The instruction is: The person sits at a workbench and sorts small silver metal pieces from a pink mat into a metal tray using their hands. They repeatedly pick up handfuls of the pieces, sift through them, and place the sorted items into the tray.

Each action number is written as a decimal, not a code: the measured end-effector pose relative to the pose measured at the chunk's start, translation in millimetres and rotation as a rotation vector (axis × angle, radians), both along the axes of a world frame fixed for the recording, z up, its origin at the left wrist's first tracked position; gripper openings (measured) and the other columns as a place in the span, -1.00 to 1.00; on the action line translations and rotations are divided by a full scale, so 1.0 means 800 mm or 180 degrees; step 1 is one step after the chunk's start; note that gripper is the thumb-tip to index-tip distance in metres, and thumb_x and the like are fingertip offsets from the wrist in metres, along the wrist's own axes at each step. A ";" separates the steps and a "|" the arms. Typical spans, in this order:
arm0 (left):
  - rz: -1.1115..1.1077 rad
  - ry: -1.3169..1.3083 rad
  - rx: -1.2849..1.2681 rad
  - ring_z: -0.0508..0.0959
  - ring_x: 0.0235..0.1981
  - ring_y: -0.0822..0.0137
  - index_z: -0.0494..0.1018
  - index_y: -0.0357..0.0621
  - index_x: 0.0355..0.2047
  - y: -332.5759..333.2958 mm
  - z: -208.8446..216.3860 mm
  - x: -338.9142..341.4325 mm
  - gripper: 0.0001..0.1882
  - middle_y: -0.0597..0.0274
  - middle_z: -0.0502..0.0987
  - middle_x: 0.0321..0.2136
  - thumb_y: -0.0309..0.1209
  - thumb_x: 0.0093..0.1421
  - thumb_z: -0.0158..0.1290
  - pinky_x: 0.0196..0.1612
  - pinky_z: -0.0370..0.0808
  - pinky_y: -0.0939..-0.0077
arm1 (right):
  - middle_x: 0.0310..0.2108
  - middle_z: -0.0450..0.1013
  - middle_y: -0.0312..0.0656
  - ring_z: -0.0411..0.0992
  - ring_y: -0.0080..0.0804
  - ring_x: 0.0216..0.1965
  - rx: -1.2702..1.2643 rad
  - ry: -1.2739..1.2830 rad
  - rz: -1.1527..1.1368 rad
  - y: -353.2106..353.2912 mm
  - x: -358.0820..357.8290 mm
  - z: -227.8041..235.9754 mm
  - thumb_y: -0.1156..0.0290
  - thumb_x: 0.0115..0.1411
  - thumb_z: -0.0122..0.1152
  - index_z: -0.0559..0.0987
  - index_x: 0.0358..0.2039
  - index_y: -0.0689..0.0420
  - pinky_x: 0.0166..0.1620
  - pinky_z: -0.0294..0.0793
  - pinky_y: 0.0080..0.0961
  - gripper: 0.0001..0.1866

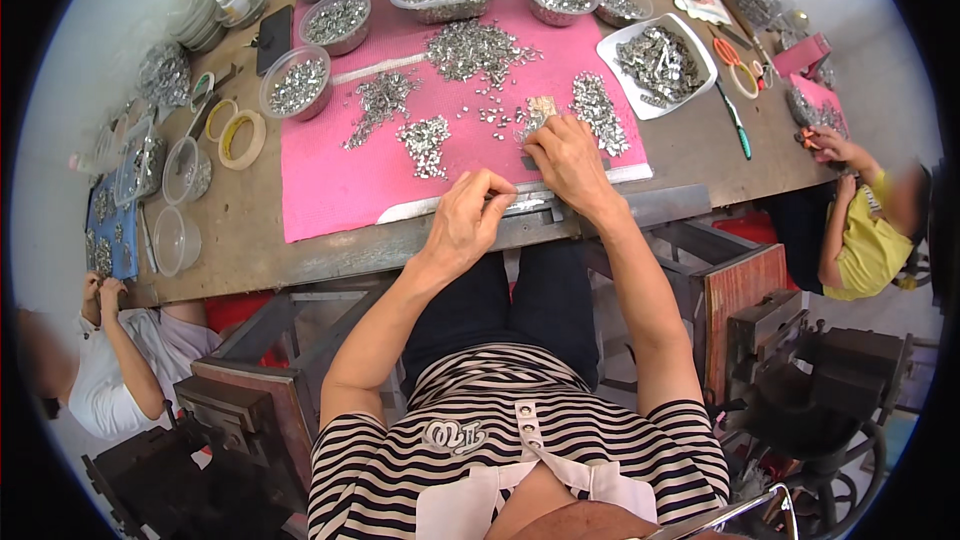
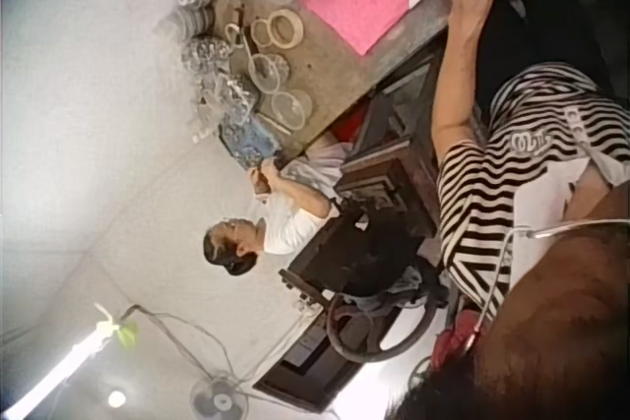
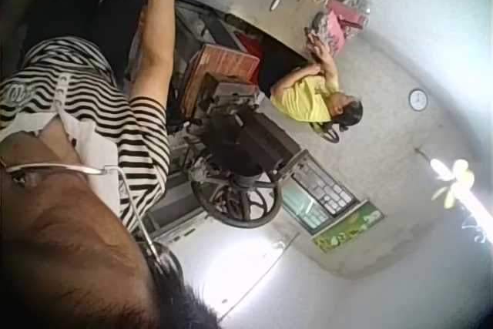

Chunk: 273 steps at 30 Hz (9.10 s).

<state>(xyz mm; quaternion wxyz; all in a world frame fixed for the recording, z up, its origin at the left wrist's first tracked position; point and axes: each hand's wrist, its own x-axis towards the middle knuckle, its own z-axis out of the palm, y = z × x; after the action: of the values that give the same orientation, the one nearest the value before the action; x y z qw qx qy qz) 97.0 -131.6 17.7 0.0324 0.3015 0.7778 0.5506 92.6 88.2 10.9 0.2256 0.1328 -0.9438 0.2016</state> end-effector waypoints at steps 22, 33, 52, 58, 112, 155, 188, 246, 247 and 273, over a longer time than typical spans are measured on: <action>0.0016 0.0899 -0.0455 0.52 -0.29 0.12 0.55 -0.21 -0.25 0.012 -0.004 0.006 -0.93 0.17 0.56 -0.33 -0.51 0.27 0.17 -0.14 0.40 0.26 | -0.45 0.50 -0.16 0.45 -0.16 -0.35 -0.0667 0.0192 -0.0307 0.002 0.042 0.000 0.53 0.20 0.35 0.63 -0.36 0.17 -0.19 0.34 -0.27 -0.96; 0.0064 0.0917 -0.0433 0.52 -0.29 0.10 0.54 -0.22 -0.25 0.012 -0.007 0.007 -0.92 0.15 0.55 -0.34 -0.48 0.28 0.17 -0.13 0.39 0.23 | -0.35 0.48 -0.09 0.44 -0.09 -0.27 -0.1271 -0.0136 0.0163 -0.020 0.075 0.021 0.62 0.24 0.26 0.51 -0.30 0.22 -0.13 0.38 -0.23 -0.92; 0.0246 0.1874 -0.0426 0.55 -0.22 0.08 0.53 -0.20 -0.28 0.018 -0.015 0.018 -0.87 0.14 0.57 -0.28 -0.53 0.17 0.24 -0.04 0.41 0.14 | -0.27 0.50 -0.06 0.45 -0.08 -0.21 -0.1563 -0.0093 0.0172 -0.031 0.090 0.000 0.63 0.27 0.22 0.48 -0.28 0.25 -0.09 0.44 -0.26 -0.92; 0.0493 0.1515 -0.0624 0.58 -0.13 0.04 0.50 -0.22 -0.11 0.020 -0.011 0.035 -0.71 0.10 0.60 -0.19 -0.54 0.14 0.26 0.10 0.41 0.08 | -0.29 0.49 -0.07 0.42 -0.05 -0.24 -0.1412 0.0080 0.0204 -0.035 0.088 -0.004 0.66 0.22 0.25 0.48 -0.28 0.23 -0.11 0.42 -0.21 -0.87; 0.1230 0.1511 -0.0191 0.61 -0.28 0.09 0.62 -0.26 -0.22 -0.111 -0.037 -0.185 -0.85 0.07 0.58 -0.32 -0.61 0.18 0.26 -0.22 0.56 0.27 | -0.29 0.52 -0.05 0.51 -0.04 -0.15 0.0076 -0.0136 0.0564 -0.130 -0.196 -0.005 0.44 0.22 0.29 0.60 -0.29 0.20 -0.02 0.41 -0.13 -0.89; 0.0490 0.1682 -0.1316 0.49 -0.23 0.23 0.63 -0.02 -0.31 -0.060 -0.005 -0.057 -0.93 0.31 0.50 -0.41 -0.37 0.20 0.27 -0.06 0.27 0.23 | -0.42 0.44 -0.08 0.46 -0.05 -0.32 0.0023 0.0026 0.0506 -0.045 -0.022 0.009 0.52 0.18 0.37 0.66 -0.30 0.22 -0.19 0.45 -0.14 -0.91; 0.0539 0.0728 0.0115 0.55 -0.17 0.04 0.49 -0.27 -0.21 -0.058 -0.029 0.018 -0.89 0.04 0.60 -0.22 -0.59 0.26 0.17 -0.12 0.50 0.25 | -0.26 0.55 -0.12 0.51 -0.11 -0.23 -0.0841 -0.0200 0.0672 -0.099 0.061 0.015 0.63 0.11 0.40 0.60 -0.28 0.23 -0.14 0.48 -0.24 -0.83; 0.0188 0.2097 -0.1377 0.50 -0.16 0.18 0.56 -0.09 -0.26 -0.072 -0.017 -0.071 -0.91 0.23 0.52 -0.31 -0.42 0.23 0.23 0.12 0.28 0.05 | -0.33 0.50 -0.08 0.48 -0.05 -0.26 -0.0290 0.0059 0.0602 -0.089 -0.004 0.023 0.57 0.17 0.33 0.63 -0.23 0.23 -0.11 0.44 -0.20 -0.86; 0.0213 0.2145 -0.1402 0.49 -0.15 0.17 0.56 -0.11 -0.27 -0.071 -0.018 -0.073 -0.90 0.20 0.51 -0.32 -0.42 0.23 0.23 0.13 0.28 0.05 | -0.34 0.49 -0.08 0.47 -0.05 -0.26 -0.0165 0.0100 0.0525 -0.091 -0.013 0.020 0.56 0.17 0.33 0.63 -0.24 0.23 -0.12 0.45 -0.19 -0.86; 0.0282 0.1522 -0.0870 0.50 -0.22 0.15 0.52 -0.12 -0.25 -0.057 -0.003 -0.050 -0.92 0.21 0.52 -0.36 -0.50 0.25 0.18 0.01 0.30 0.21 | -0.40 0.47 -0.09 0.47 -0.07 -0.31 -0.0129 -0.0174 0.0372 -0.049 0.006 0.014 0.52 0.14 0.40 0.62 -0.37 0.21 -0.20 0.42 -0.19 -0.90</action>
<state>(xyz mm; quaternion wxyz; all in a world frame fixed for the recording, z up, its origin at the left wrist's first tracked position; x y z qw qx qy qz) 57.1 -177.3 15.1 -0.1358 0.3814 0.8428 0.3547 97.6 48.8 21.8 0.1903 0.1776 -0.9360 0.2371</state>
